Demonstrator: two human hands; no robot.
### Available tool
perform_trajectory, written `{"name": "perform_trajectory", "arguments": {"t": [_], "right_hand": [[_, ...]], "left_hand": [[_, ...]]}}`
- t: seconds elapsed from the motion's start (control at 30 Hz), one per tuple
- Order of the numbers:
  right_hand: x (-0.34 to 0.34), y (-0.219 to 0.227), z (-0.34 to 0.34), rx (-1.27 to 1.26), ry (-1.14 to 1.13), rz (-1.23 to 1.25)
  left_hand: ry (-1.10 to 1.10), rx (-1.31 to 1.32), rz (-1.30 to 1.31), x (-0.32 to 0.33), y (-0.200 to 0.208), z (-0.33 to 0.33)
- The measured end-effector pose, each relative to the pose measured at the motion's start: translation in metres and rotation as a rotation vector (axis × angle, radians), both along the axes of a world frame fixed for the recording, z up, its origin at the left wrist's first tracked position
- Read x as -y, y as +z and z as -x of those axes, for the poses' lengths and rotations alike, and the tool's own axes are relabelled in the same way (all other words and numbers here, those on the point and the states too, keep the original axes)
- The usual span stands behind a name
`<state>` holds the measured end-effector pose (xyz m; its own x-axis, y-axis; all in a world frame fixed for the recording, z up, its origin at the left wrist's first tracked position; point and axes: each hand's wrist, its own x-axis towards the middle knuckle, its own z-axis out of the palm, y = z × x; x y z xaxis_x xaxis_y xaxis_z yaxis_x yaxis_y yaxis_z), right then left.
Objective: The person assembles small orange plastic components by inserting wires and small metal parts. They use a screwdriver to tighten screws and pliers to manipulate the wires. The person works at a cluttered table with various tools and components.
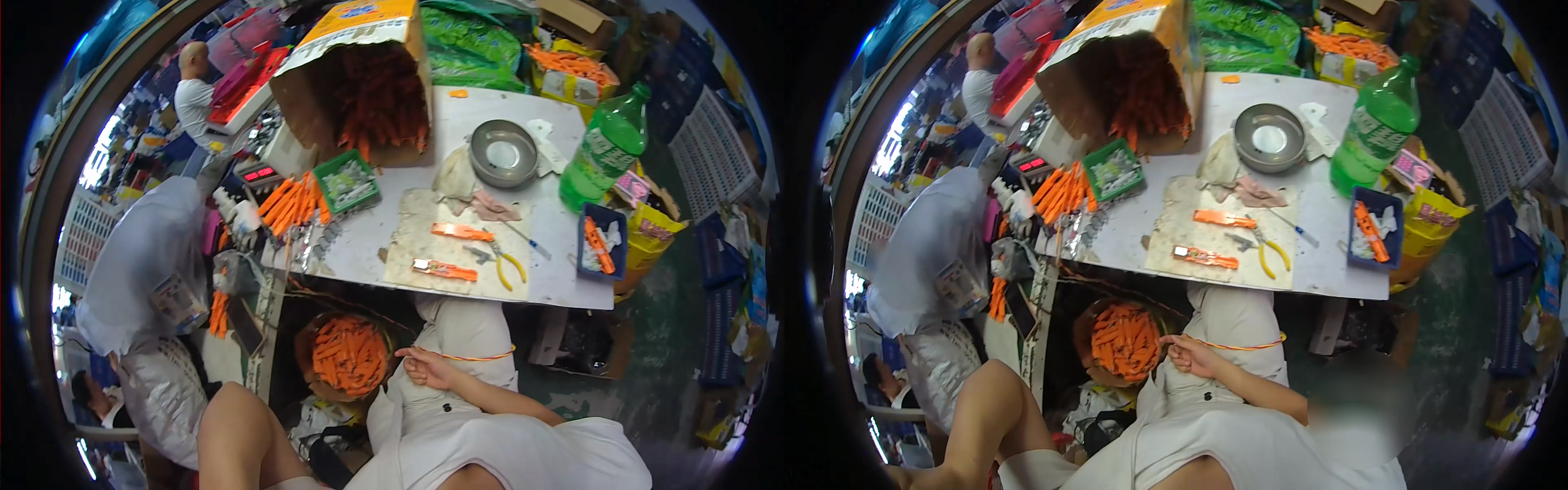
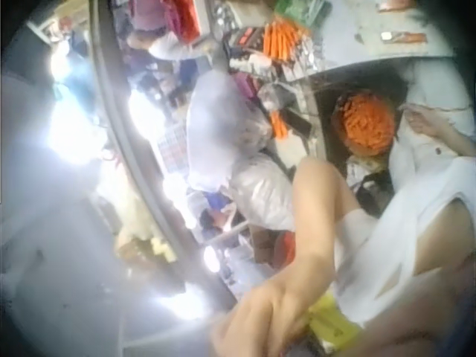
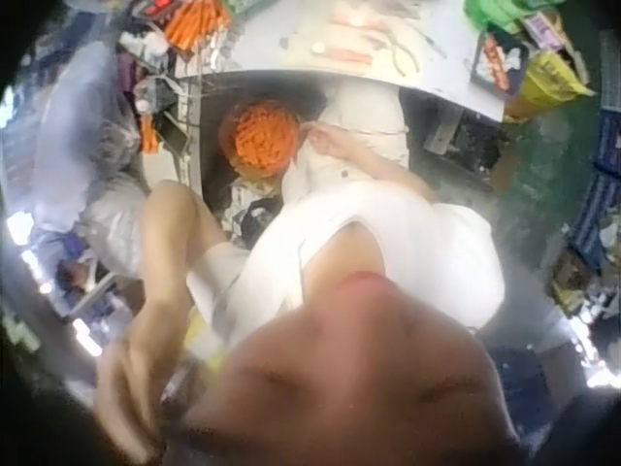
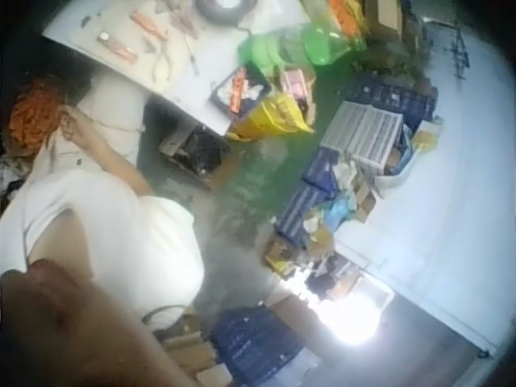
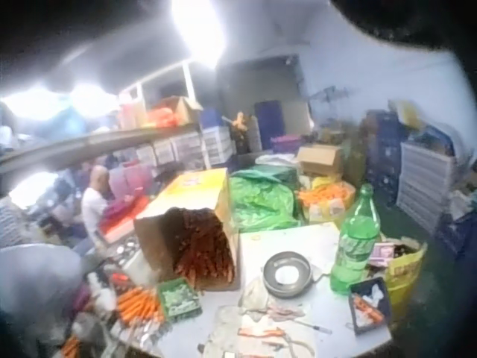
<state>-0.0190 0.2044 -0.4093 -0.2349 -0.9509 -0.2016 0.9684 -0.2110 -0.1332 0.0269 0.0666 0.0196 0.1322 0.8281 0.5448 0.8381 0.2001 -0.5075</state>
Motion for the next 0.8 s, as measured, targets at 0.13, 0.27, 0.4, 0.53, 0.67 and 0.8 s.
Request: {"name": "perform_trajectory", "arguments": {"t": [0.13, 0.27, 0.4, 0.53, 0.67, 0.8], "right_hand": [[0.007, -0.003, -0.003, -0.001, 0.046, -0.030], [0.017, -0.013, 0.000, -0.027, 0.043, -0.017], [0.024, -0.017, 0.006, -0.014, 0.024, -0.046], [0.021, -0.022, 0.017, -0.107, -0.011, -0.157], [0.015, 0.013, 0.019, -0.886, -0.030, -0.443], [0.004, 0.126, 0.044, -1.414, -0.071, -0.675]], "left_hand": [[0.021, -0.078, 0.048, 0.003, 0.004, 0.000], [0.025, -0.129, 0.064, 0.012, 0.004, 0.001], [-0.012, -0.187, 0.073, 0.025, 0.001, -0.002], [-0.104, -0.252, 0.045, 0.050, -0.007, 0.003], [-0.208, -0.437, -0.047, 0.072, -0.021, 0.002], [-0.280, -0.922, -0.463, 0.082, -0.053, 0.000]]}}
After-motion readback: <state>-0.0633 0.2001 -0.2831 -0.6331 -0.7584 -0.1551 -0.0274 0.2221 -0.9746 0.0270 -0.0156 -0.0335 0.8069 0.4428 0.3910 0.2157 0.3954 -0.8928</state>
